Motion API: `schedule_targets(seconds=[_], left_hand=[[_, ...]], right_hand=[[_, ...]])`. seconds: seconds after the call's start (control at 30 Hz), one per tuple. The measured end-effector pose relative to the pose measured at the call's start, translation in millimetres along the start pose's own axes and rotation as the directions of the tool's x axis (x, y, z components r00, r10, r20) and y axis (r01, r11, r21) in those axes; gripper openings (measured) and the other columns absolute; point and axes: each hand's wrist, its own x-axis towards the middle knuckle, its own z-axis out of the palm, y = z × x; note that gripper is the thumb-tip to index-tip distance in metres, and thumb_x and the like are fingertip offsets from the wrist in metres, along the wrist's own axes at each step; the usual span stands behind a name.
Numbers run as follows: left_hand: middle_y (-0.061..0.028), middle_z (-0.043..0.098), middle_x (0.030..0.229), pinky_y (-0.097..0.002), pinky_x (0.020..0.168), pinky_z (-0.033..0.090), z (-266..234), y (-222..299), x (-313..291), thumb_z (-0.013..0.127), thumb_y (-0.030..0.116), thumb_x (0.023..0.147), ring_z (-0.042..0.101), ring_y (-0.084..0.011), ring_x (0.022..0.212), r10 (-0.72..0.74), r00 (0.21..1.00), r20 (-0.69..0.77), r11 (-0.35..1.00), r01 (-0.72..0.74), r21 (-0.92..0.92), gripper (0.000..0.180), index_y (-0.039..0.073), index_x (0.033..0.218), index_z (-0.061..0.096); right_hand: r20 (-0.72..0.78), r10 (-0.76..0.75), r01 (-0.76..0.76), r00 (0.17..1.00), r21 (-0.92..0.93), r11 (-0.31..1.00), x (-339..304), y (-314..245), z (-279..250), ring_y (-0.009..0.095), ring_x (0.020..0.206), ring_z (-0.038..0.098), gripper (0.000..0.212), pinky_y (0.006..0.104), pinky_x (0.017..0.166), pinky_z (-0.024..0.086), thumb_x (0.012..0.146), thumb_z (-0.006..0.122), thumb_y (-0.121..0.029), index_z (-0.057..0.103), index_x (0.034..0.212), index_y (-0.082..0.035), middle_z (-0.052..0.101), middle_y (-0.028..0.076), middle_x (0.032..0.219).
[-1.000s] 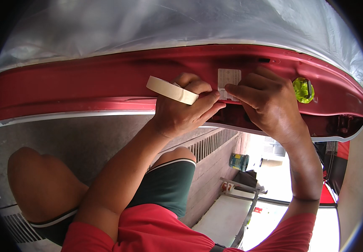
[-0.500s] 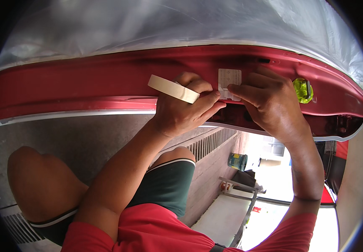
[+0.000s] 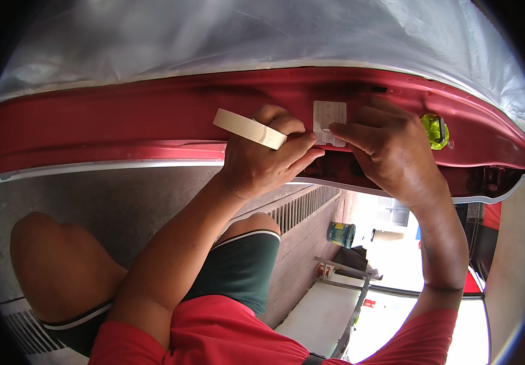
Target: The person applies masking tape to the edges of a red car door, smoothing it down with their fingers. They handle a roll of tape and a small rectangular piece of paper, placing the paper on the door and securing it with tape.
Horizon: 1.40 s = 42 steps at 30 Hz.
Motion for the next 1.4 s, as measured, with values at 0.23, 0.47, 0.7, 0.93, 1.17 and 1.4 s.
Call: schedule_targets(seconds=[0.23, 0.47, 0.7, 0.93, 1.17, 1.4], left_hand=[[0.0041, 0.07, 0.095, -0.0371, 0.071, 0.058, 0, 0, 0, 0.101, 0.026, 0.073, 0.068, -0.0219, 0.096, -0.011, 1.0, -0.002, 1.0, 0.011, -0.006, 0.032, 0.014, 0.095, 0.08], [0.004, 0.07, 0.095, -0.0373, 0.07, 0.058, 1, -1, -1, 0.101, 0.026, 0.072, 0.068, -0.0215, 0.095, -0.006, 1.0, -0.011, 1.0, 0.006, -0.015, 0.033, 0.014, 0.095, 0.081], [0.0042, 0.069, 0.096, -0.0371, 0.069, 0.057, 1, -1, -2, 0.101, 0.027, 0.072, 0.068, -0.0213, 0.095, -0.001, 1.0, 0.003, 1.0, 0.001, 0.0, 0.032, 0.015, 0.094, 0.081], [0.0043, 0.069, 0.095, -0.0373, 0.069, 0.057, 0, -2, 0, 0.101, 0.027, 0.073, 0.068, -0.0211, 0.096, -0.002, 1.0, 0.0, 1.0, 0.002, 0.001, 0.031, 0.015, 0.093, 0.08], [0.0044, 0.069, 0.094, -0.0373, 0.069, 0.057, 2, -2, -1, 0.101, 0.026, 0.072, 0.068, -0.0211, 0.095, -0.006, 1.0, -0.003, 1.0, 0.006, -0.021, 0.031, 0.015, 0.093, 0.08], [0.0043, 0.069, 0.094, -0.0371, 0.069, 0.057, 1, -2, 1, 0.101, 0.026, 0.072, 0.068, -0.0213, 0.095, -0.003, 1.0, 0.008, 1.0, 0.003, -0.013, 0.031, 0.015, 0.093, 0.08]], right_hand=[[0.011, 0.004, -0.004, 1.0, -0.001, 1.0, -1, 3, 0, 0.028, 0.085, 0.07, 0.029, 0.0439, 0.07, 0.059, 0.074, 0.083, -0.007, 0.084, 0.102, -0.012, 0.073, 0.004, 0.085], [0.007, -0.004, 0.004, 1.0, 0.008, 1.0, -3, 4, -1, 0.028, 0.085, 0.07, 0.028, 0.0439, 0.07, 0.059, 0.075, 0.084, -0.007, 0.084, 0.102, -0.011, 0.072, 0.004, 0.085], [0.017, 0.01, -0.011, 1.0, 0.015, 1.0, -2, 5, -2, 0.029, 0.085, 0.07, 0.027, 0.0447, 0.072, 0.059, 0.076, 0.084, -0.007, 0.084, 0.102, -0.011, 0.071, 0.005, 0.084], [0.062, 0.018, -0.019, 0.998, 0.024, 1.0, 1, 3, -8, 0.029, 0.081, 0.072, 0.033, 0.0445, 0.071, 0.06, 0.074, 0.087, 0.003, 0.085, 0.104, -0.009, 0.075, 0.008, 0.087], [0.07, 0.025, -0.028, 0.997, 0.049, 0.998, -1, 5, -8, 0.03, 0.084, 0.071, 0.028, 0.0457, 0.073, 0.06, 0.076, 0.085, -0.002, 0.084, 0.103, -0.009, 0.073, 0.007, 0.086], [0.076, 0.015, -0.019, 0.997, 0.06, 0.998, -2, 7, -11, 0.029, 0.082, 0.073, 0.034, 0.0437, 0.073, 0.061, 0.073, 0.087, 0.004, 0.085, 0.105, -0.008, 0.077, 0.008, 0.088]])
